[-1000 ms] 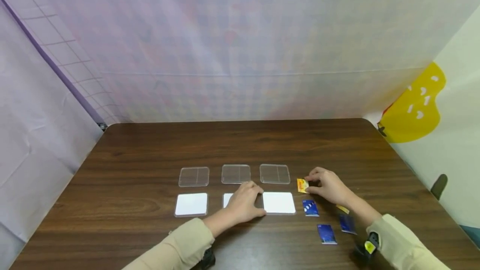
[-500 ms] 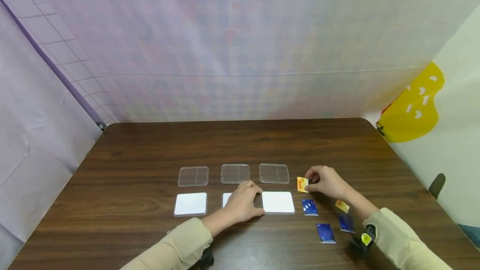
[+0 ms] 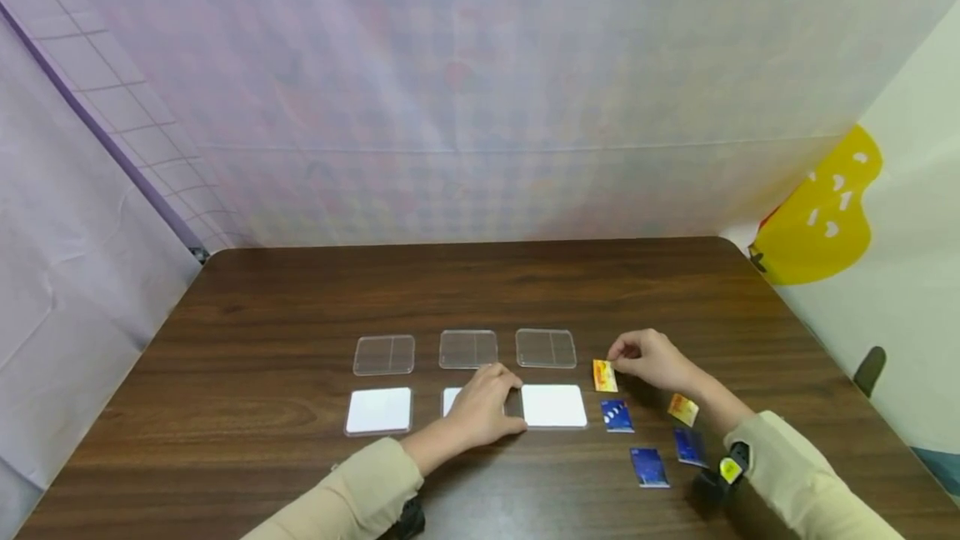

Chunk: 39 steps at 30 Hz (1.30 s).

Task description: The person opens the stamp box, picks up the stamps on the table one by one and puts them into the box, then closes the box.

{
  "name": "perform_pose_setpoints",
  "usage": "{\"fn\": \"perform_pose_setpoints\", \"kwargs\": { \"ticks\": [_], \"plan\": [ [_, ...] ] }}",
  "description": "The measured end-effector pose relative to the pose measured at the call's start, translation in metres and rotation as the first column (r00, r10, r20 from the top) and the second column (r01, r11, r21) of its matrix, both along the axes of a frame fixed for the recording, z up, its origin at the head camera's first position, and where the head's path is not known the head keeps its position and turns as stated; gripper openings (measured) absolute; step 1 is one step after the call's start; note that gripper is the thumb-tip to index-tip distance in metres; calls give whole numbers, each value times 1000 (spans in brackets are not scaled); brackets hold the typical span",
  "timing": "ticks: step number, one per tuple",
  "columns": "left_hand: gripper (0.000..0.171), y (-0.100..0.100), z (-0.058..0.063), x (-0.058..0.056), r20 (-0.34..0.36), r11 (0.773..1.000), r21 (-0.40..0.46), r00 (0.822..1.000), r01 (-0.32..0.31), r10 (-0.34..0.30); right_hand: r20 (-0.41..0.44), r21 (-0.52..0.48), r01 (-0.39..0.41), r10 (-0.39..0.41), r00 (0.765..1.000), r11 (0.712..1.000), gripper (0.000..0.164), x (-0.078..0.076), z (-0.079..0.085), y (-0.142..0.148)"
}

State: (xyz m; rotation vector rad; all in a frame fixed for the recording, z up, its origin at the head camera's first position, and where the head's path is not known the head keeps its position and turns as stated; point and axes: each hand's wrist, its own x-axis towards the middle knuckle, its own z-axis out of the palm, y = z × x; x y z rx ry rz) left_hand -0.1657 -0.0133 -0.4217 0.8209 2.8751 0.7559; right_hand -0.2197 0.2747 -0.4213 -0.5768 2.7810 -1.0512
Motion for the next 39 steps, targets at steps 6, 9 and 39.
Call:
{"fn": "perform_pose_setpoints", "kwargs": {
  "ticks": [6, 9, 39],
  "plan": [
    [49, 0, 0, 0, -5, 1000, 8, 1000, 4, -4, 129, -120, -20, 36, 991, 993, 7, 1, 8, 2],
    [49, 0, -1, 0, -15, 1000, 10, 1000, 7, -7, 171, -152, -1, 27, 985, 988, 9, 3, 13, 0],
    [49, 0, -1, -1, -30, 1000, 20, 1000, 6, -6, 52, -72, -88, 92, 994, 993, 3, 22, 2, -91]
  ]
}}
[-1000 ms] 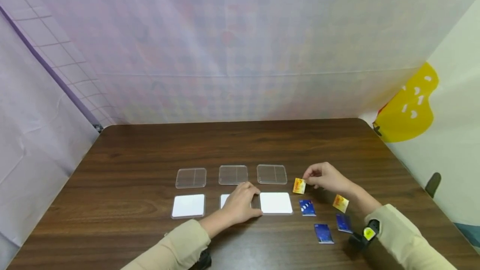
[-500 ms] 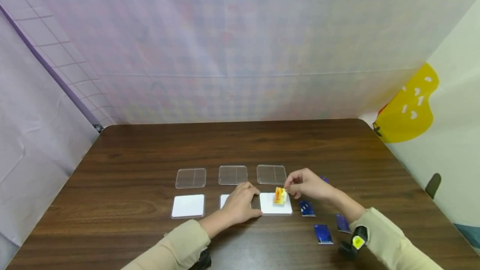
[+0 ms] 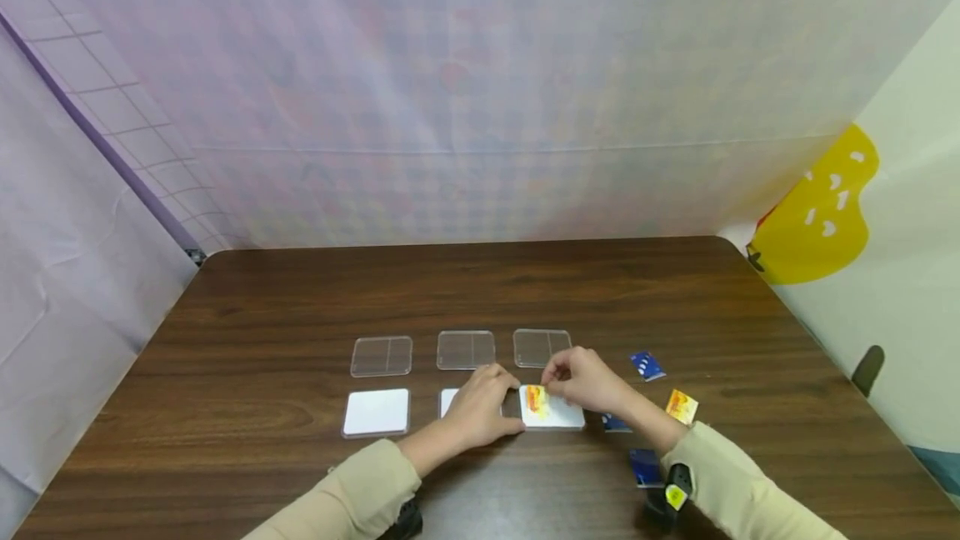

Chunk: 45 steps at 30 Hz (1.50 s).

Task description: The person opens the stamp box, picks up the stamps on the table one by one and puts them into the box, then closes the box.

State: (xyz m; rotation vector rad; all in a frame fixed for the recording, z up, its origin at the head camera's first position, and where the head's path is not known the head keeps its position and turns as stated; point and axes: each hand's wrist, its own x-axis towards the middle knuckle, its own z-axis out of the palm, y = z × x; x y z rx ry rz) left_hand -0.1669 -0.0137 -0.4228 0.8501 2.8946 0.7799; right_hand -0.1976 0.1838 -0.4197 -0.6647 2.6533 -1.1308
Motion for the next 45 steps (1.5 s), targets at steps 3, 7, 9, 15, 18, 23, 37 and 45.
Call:
{"fn": "perform_pose_setpoints", "kwargs": {
  "ticks": [3, 7, 9, 15, 18, 23, 37, 45],
  "plan": [
    [49, 0, 0, 0, 2, 1000, -1, 1000, -1, 1, -111, 43, 11, -6, 994, 999, 6, 3, -1, -4],
    [49, 0, 0, 0, 2, 1000, -1, 1000, -2, 2, -162, 49, 36, -28, 986, 998, 8, 6, -2, -6],
    [49, 0, -1, 0, 1, 1000, 0, 1000, 0, 0, -170, 47, 48, -39, 985, 998, 8, 7, -3, -7],
    [49, 0, -1, 0, -3, 1000, -2, 1000, 4, -4, -209, 50, 82, -70, 975, 995, 7, 11, -4, -10],
    [50, 0, 0, 0, -5, 1000, -6, 1000, 5, -5, -226, 63, 107, -90, 970, 992, 6, 11, -6, -12],
    [49, 0, 0, 0, -14, 1000, -1, 1000, 3, -3, -256, 84, 132, -106, 961, 988, 7, 11, -8, -13],
    [48, 0, 2, 1, -18, 1000, 2, 1000, 6, -6, -253, 73, 144, -121, 960, 987, 8, 11, -8, -11],
    [48, 0, 2, 1, -7, 1000, 12, 1000, 6, -6, -209, 40, 152, -140, 968, 988, 9, 12, 2, 3]
  ]
}}
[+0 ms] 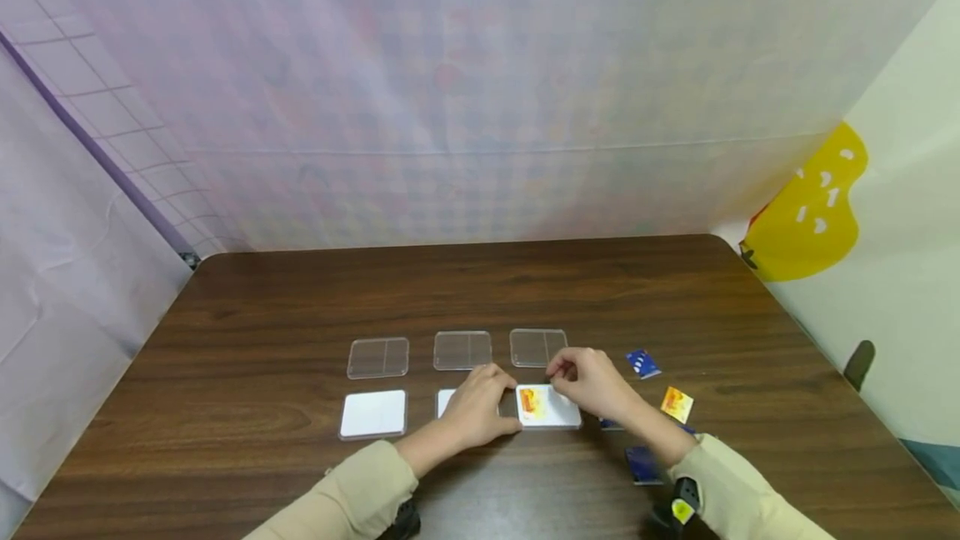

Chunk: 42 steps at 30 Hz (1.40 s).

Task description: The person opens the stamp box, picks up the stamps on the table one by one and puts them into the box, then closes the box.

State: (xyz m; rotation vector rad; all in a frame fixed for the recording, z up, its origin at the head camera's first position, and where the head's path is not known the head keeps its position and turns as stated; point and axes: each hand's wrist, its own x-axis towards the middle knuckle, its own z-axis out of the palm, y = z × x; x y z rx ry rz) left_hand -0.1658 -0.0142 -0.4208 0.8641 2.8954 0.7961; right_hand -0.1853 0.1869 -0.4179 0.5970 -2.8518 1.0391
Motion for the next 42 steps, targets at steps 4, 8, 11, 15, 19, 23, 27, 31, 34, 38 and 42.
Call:
{"fn": "perform_pose_setpoints", "kwargs": {
  "ticks": [4, 8, 11, 15, 19, 23, 27, 31, 34, 38, 42],
  "plan": [
    [49, 0, -1, 0, 5, 1000, -4, 1000, -3, 3, 2, -18, 17, -17, 1000, 1000, 8, 1, 5, 14],
    [49, 0, -2, -1, 7, 1000, -13, 1000, -5, 5, -14, -49, 43, -44, 999, 998, 9, 6, 11, 32],
    [49, 0, -1, 0, 4, 1000, -16, 1000, -4, 4, -20, -62, 76, -77, 997, 995, 11, 10, 16, 46],
    [48, 0, -1, 0, 1, 1000, -15, 1000, -1, 1, -15, -50, 133, -134, 991, 990, 11, 15, 19, 68],
    [48, -1, -1, 0, 1, 1000, -14, 1000, 2, -2, -3, -17, 183, -183, 983, 983, 13, 19, 18, 94],
    [48, -1, -2, -1, 0, 1000, -17, 1000, 3, -3, 15, 50, 229, -230, 973, 972, 19, 23, 17, 120],
    [48, -1, -3, -1, -1, 1000, -19, 1000, 5, -5, 63, 137, 243, -254, 965, 960, 32, 30, 13, 140],
    [48, -1, -3, -2, 8, 1000, -19, 1000, 6, -6, 106, 205, 233, -259, 960, 951, 48, 38, 8, 151],
    [49, -2, -3, -2, 15, 1000, -18, 1000, 4, -4, 97, 217, 243, -268, 959, 946, 49, 42, 4, 152],
    [49, -1, -3, -2, 20, 1000, -17, 1000, 3, -2, 60, 210, 258, -275, 959, 943, 43, 44, 1, 149],
    [49, 0, -3, -2, 28, 1000, -14, 1000, 6, -5, 47, 204, 270, -285, 957, 941, 37, 45, 1, 147]
  ]
}}
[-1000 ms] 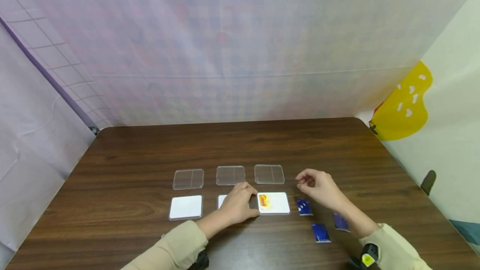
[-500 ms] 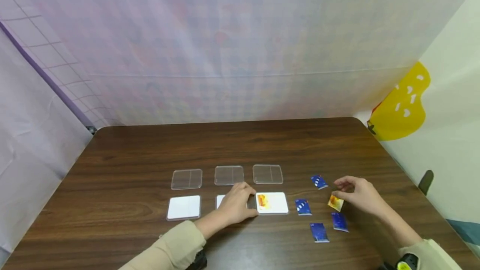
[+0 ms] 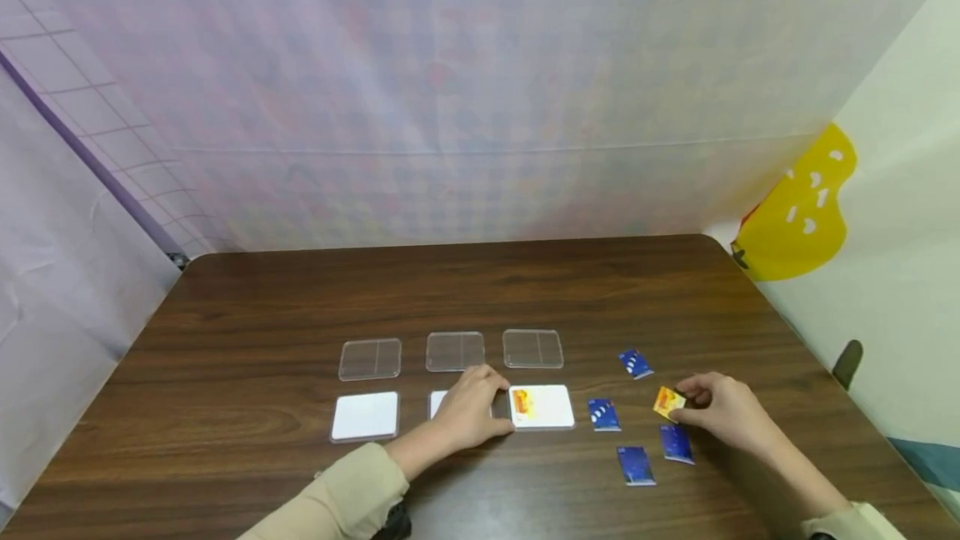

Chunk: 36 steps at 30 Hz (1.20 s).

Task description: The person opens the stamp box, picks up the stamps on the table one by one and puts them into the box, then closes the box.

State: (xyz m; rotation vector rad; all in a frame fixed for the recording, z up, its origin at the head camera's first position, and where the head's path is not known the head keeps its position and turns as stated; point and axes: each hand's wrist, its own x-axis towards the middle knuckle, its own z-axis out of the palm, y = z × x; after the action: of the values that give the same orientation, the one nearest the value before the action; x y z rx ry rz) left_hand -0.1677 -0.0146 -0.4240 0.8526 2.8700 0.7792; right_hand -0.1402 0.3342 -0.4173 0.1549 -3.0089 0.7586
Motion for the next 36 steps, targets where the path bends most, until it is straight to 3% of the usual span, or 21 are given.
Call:
{"fn": "perform_pose_setpoints", "kwargs": {
  "ticks": [16, 22, 27, 36],
  "plan": [
    [48, 0, 0, 0, -27, 1000, 7, 1000, 2, -2, 118, -41, -11, 16, 993, 999, 33, -11, 4, -1],
    [48, 0, 0, 1, -32, 1000, 9, 999, 2, -2, 107, -44, -10, 15, 994, 999, 34, -10, 4, -2],
    [48, 0, 0, 1, -36, 1000, 8, 999, 5, -4, 106, -93, -3, 13, 994, 996, 28, -10, 2, 1],
    [48, 0, 2, 2, -28, 1000, 9, 1000, 7, -6, 181, -232, 9, 34, 983, 973, 11, -13, 3, 12]
  ]
}}
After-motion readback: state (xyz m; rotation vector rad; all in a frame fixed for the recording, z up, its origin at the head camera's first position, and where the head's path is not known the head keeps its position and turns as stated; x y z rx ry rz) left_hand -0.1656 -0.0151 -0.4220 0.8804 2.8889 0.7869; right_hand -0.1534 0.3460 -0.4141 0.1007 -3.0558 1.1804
